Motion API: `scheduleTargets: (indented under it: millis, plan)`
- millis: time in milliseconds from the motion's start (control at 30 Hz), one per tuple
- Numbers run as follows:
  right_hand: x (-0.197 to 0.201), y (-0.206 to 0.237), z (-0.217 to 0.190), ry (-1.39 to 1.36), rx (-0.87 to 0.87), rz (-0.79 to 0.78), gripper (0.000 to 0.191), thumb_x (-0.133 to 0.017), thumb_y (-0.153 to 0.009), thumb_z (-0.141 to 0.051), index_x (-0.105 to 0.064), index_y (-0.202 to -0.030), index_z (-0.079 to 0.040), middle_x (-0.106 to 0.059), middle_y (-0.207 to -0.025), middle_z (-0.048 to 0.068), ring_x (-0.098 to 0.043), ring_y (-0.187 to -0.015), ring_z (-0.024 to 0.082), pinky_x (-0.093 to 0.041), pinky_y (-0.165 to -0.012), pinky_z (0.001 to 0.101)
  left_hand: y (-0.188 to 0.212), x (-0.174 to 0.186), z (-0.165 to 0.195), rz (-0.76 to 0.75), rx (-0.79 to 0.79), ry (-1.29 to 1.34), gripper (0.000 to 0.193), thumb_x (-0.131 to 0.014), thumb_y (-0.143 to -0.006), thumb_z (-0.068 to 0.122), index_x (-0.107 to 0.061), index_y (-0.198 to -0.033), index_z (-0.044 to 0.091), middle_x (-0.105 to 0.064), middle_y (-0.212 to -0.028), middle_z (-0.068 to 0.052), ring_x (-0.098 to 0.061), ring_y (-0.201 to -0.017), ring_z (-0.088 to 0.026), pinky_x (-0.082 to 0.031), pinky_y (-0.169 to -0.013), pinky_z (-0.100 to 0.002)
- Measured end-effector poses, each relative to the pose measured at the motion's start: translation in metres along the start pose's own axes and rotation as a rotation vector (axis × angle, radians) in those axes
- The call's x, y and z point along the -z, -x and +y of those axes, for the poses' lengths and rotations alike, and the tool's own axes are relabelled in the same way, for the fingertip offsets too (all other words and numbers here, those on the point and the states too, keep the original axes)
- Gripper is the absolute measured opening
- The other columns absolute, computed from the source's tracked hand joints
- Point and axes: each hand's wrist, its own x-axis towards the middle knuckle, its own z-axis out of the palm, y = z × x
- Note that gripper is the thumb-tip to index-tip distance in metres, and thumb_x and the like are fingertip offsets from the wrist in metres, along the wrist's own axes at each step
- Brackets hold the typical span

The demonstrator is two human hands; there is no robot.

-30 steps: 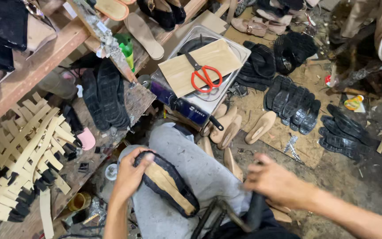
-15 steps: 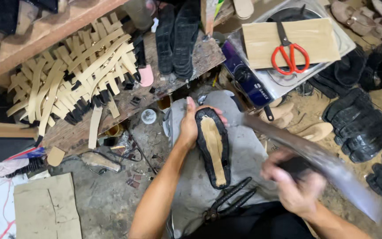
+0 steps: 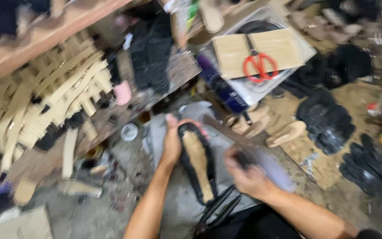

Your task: The person sits on the workshop floor and assembles a shoe: they press a cardboard-like insole into the shoe upper, fit and press a black rubber sole onto the bottom, hammer the sole edge to seat it, and trim the sole edge with a hand tool. They then work on a second shoe with a gold buckle, adjusting its insole and hammering before fitting another sole.

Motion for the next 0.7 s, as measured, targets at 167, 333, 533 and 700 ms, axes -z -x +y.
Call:
scheduleTargets:
  millis: [167, 333, 533, 700]
  plan:
    - [0.007, -0.004, 0.000, 0.209, -0.400, -0.226, 0.029, -0.079, -0.091, -0.023, -0.063, -0.105, -0.003, -0.065, -0.070, 0.013, -0.066, -0.060, 0.028, -0.050, -0.056, 0.0386, -0.006, 0.009, -0.012, 0.066, -0.020, -0.130, 0.096, -0.016, -0.097, 0.079, -0.067, -0.108, -0.002, -0.074, -0.089, -0.017, -0.071, -0.080, -0.029, -0.058, -0.079, -0.041]
    - [0.012, 0.001, -0.010, 0.115, -0.164, -0.063, 0.029, -0.072, -0.096, -0.019, -0.060, -0.113, 0.001, -0.066, -0.075, 0.016, -0.065, -0.062, 0.030, -0.050, -0.057, 0.0384, -0.012, 0.027, -0.028, 0.344, -0.049, -0.188, 0.085, -0.022, -0.098, 0.071, -0.068, -0.120, 0.003, -0.072, -0.105, -0.008, -0.067, -0.094, -0.018, -0.053, -0.091, -0.032]
    - [0.011, 0.008, -0.007, 0.040, -0.285, -0.087, 0.030, -0.074, -0.094, -0.024, -0.061, -0.108, 0.000, -0.066, -0.068, 0.014, -0.067, -0.056, 0.026, -0.051, -0.054, 0.0375, -0.012, 0.014, -0.025, 0.352, -0.125, -0.218, 0.077, -0.027, -0.100, 0.068, -0.065, -0.122, 0.005, -0.070, -0.110, -0.006, -0.065, -0.098, -0.017, -0.051, -0.092, -0.032]
    - [0.007, 0.010, -0.008, 0.239, -0.519, -0.272, 0.036, -0.077, -0.095, -0.027, -0.058, -0.110, 0.000, -0.059, -0.063, 0.015, -0.057, -0.056, 0.030, -0.044, -0.054, 0.0390, 0.004, -0.008, -0.008, 0.059, -0.087, -0.198, 0.083, -0.024, -0.104, 0.069, -0.067, -0.106, -0.003, -0.074, -0.092, -0.014, -0.071, -0.082, -0.023, -0.058, -0.079, -0.036]
